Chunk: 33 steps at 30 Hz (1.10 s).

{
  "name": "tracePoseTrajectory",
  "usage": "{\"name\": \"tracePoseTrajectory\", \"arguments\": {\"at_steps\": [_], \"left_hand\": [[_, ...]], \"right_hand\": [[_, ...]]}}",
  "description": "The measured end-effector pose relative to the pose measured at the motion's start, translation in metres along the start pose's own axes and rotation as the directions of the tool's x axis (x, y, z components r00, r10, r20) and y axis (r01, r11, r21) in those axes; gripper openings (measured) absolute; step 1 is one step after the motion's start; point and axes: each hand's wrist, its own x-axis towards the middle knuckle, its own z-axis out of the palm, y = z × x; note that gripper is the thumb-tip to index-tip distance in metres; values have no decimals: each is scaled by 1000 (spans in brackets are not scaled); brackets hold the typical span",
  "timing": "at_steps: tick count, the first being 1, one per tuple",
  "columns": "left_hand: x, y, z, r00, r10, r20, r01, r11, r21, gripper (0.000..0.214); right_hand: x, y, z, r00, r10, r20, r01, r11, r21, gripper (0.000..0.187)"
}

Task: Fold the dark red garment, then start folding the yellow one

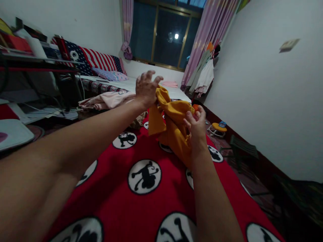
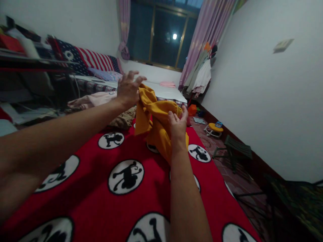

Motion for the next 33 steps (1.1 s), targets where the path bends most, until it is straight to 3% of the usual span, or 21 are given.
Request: {"name": "tracePoseTrajectory", "arguments": {"at_steps": [3,4,6,9,12,14,17,19,21,22,23,24,25,26,27,28,30,31,33], "left_hand": [[-20,-2,19,999,-16,43,18,999,-41,51],[-38,1,27,997,-4,78,9,998,-68,52],[-84,7,43,967,45,249,16,972,-235,53],[-153,17,57,888,80,453,117,913,-392,59],[-191,23,59,815,133,565,179,869,-462,60],[-196,26,54,809,137,571,206,844,-495,55],[-182,25,40,849,-13,529,346,770,-536,46],[-164,19,25,875,-182,449,441,685,-580,43],[-143,6,4,890,-333,312,457,627,-632,41],[-133,-3,-9,888,-386,248,449,619,-645,40],[-123,-12,-21,878,-440,186,445,608,-658,38],[-115,-22,-34,866,-478,148,445,599,-666,36],[-108,-31,-45,850,-514,116,450,594,-667,33],[-103,-39,-55,836,-541,93,457,592,-664,31],[-99,-46,-63,826,-558,77,464,597,-654,29],[-97,-51,-68,822,-566,66,471,610,-637,27],[-98,-54,-69,842,-532,84,475,660,-583,26],[-100,-54,-65,865,-489,110,464,699,-544,26],[-109,-50,-50,914,-365,176,405,802,-438,27]], "right_hand": [[8,18,-6,966,-67,-251,30,988,-149,65],[7,25,-8,951,-71,-301,-6,969,-248,62],[0,37,-10,931,-43,-362,-127,893,-432,55],[-15,55,-15,907,135,-400,-371,706,-604,63],[-23,68,-24,866,366,-341,-499,592,-633,76],[-19,71,-30,870,410,-274,-486,613,-623,61],[-12,56,-26,927,306,-217,-376,733,-567,42],[-16,31,-9,972,175,-160,-229,863,-450,43],[-32,-2,16,997,79,9,-73,952,-297,42],[-42,-19,30,970,15,242,14,993,-117,47],[-53,-36,41,867,-67,493,37,997,70,51],[-63,-52,51,697,-151,701,4,978,206,51],[-70,-64,57,565,-210,798,-62,953,295,46],[-73,-72,59,495,-237,836,-122,934,336,40],[-72,-76,58,516,-226,826,-155,924,349,35],[-67,-74,54,610,-182,771,-160,925,344,32],[-50,-56,40,835,-57,547,-104,960,260,29],[-40,-42,32,906,-5,424,-71,984,163,28],[-23,-10,16,964,83,252,-44,986,-159,26]]}}
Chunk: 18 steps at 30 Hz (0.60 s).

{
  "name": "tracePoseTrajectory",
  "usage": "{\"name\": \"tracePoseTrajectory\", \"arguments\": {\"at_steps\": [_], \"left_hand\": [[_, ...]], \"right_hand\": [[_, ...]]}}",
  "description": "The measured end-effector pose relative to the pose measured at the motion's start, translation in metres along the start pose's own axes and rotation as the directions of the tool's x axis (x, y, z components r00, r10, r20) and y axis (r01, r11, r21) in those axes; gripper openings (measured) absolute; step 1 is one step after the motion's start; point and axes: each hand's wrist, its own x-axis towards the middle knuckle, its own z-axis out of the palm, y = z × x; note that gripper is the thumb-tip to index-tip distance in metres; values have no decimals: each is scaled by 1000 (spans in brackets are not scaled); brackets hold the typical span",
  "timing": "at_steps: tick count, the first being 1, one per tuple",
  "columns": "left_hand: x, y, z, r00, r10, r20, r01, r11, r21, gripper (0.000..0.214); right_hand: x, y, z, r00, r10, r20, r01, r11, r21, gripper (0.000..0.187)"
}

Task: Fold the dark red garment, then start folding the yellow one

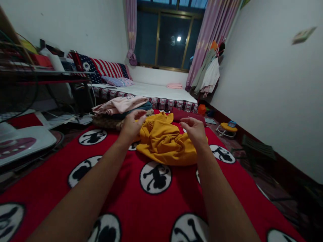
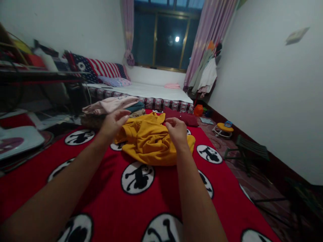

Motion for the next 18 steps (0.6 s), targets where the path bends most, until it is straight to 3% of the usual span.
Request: {"name": "tracePoseTrajectory", "arguments": {"at_steps": [3,6,8,11,18], "left_hand": [[-17,-17,30,973,116,199,-159,964,215,33],[-39,-39,54,932,72,354,-216,897,385,47],[-53,-54,63,908,20,420,-245,836,490,51],[-68,-65,69,880,-15,474,-304,749,589,48],[-74,-65,74,911,2,412,-285,726,626,45]], "right_hand": [[7,42,-12,991,136,-4,-123,881,-457,40],[0,67,-9,974,219,51,-123,709,-694,66],[-6,77,-1,960,274,61,-135,640,-756,71],[-12,88,11,948,316,40,-164,592,-789,63],[-19,98,16,975,216,-49,-176,622,-763,51]]}}
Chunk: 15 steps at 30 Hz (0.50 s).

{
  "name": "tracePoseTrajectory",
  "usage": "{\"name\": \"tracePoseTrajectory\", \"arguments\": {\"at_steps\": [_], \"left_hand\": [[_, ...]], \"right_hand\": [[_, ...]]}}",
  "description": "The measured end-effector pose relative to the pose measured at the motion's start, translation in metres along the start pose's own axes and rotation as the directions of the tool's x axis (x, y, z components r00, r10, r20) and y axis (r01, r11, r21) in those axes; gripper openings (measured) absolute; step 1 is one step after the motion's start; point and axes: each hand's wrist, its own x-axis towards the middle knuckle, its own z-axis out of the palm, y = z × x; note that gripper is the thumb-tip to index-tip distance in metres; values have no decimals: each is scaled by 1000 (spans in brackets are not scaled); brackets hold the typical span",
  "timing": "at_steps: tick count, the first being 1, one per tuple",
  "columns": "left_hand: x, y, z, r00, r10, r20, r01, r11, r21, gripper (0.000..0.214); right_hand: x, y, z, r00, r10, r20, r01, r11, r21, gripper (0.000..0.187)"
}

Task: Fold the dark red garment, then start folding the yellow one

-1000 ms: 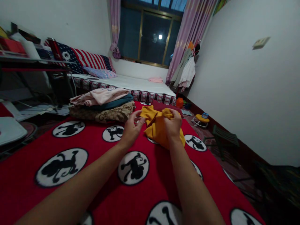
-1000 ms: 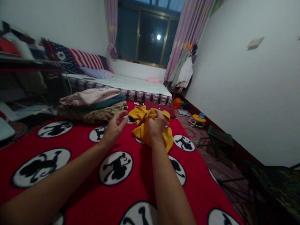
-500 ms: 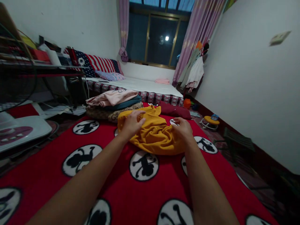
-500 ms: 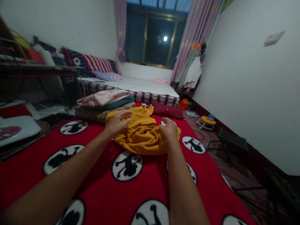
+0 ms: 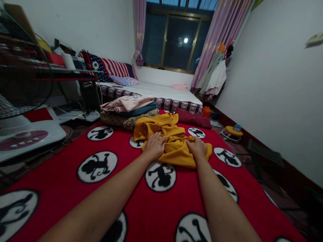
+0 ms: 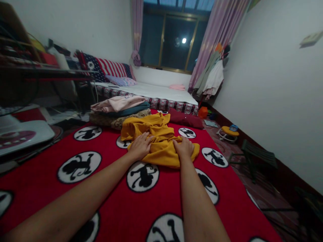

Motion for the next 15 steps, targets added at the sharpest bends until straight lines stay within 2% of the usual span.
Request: {"name": "tracePoseTrajectory", "arguments": {"at_steps": [7,9,11,13,15], "left_hand": [[0,-1,-4,995,19,-100,-28,995,-96,39],[0,-3,-6,988,10,-153,-38,983,-180,38],[1,-5,-8,981,-3,-193,-48,964,-261,35],[2,-7,-9,977,-11,-211,-57,948,-313,31],[2,-8,-10,977,-11,-214,-63,938,-340,28]], "right_hand": [[-4,7,3,997,56,-45,-47,982,184,35],[-5,9,4,989,81,-126,-40,953,299,29],[-6,11,4,951,127,-281,8,901,434,24],[-7,13,1,876,202,-439,67,848,525,21],[-8,17,-2,820,266,-508,54,846,530,21]]}}
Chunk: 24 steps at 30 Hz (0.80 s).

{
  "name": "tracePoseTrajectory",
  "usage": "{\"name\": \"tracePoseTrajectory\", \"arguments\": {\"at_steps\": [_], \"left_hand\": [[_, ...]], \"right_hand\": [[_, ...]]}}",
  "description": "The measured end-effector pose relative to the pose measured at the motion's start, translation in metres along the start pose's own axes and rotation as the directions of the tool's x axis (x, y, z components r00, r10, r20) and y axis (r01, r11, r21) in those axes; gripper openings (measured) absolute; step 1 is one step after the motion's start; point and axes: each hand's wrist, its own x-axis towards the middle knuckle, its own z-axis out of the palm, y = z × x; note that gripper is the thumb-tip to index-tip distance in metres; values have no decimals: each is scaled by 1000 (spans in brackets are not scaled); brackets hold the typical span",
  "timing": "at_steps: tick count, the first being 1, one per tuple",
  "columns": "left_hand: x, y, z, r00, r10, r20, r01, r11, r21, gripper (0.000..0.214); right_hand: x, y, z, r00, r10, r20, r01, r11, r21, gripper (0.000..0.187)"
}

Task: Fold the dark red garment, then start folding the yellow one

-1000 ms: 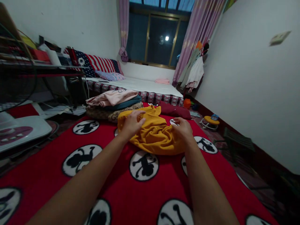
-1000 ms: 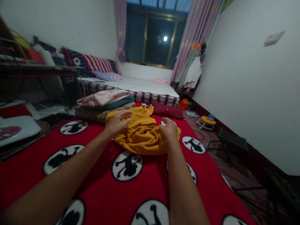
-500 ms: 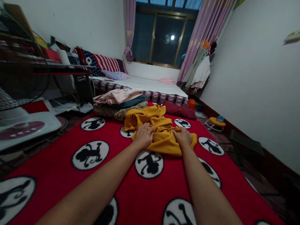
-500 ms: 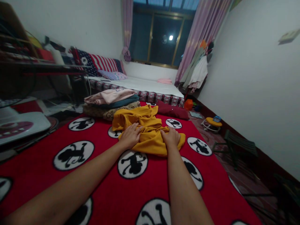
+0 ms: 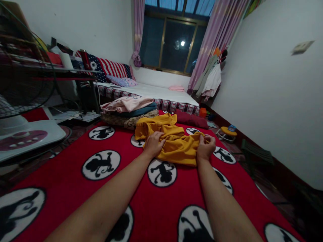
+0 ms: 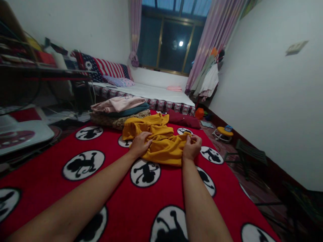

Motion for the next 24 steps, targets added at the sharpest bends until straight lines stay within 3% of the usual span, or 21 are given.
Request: {"name": "tracePoseTrajectory", "arguments": {"at_steps": [3,6,8,10,12,16,19,21,24], "left_hand": [[0,-1,0,1000,-2,-1,2,1000,-17,26],[1,-1,1,1000,-12,1,12,1000,-19,25],[1,-1,2,1000,-25,4,25,1000,-18,25],[1,-1,2,999,-36,11,36,999,-13,25],[1,0,1,999,-39,16,39,999,-3,25],[0,2,0,998,-58,10,57,998,18,28],[1,3,0,997,-75,-31,75,997,-5,34],[3,2,1,993,-80,-88,75,996,-54,36],[5,-1,3,980,-105,-168,83,988,-133,30]], "right_hand": [[3,1,-6,999,53,-4,-53,991,-124,25],[3,0,-9,985,143,99,-109,951,-291,51],[1,-1,-8,947,172,271,-39,899,-436,59],[-2,-3,-8,895,140,423,103,858,-503,48],[-2,-4,-10,874,94,476,168,862,-478,39],[6,4,-29,922,32,385,16,993,-120,37],[14,16,-53,994,-8,113,-10,988,154,40],[17,23,-69,998,-58,-3,57,982,179,36],[16,16,-86,976,-218,-24,219,973,78,22]]}}
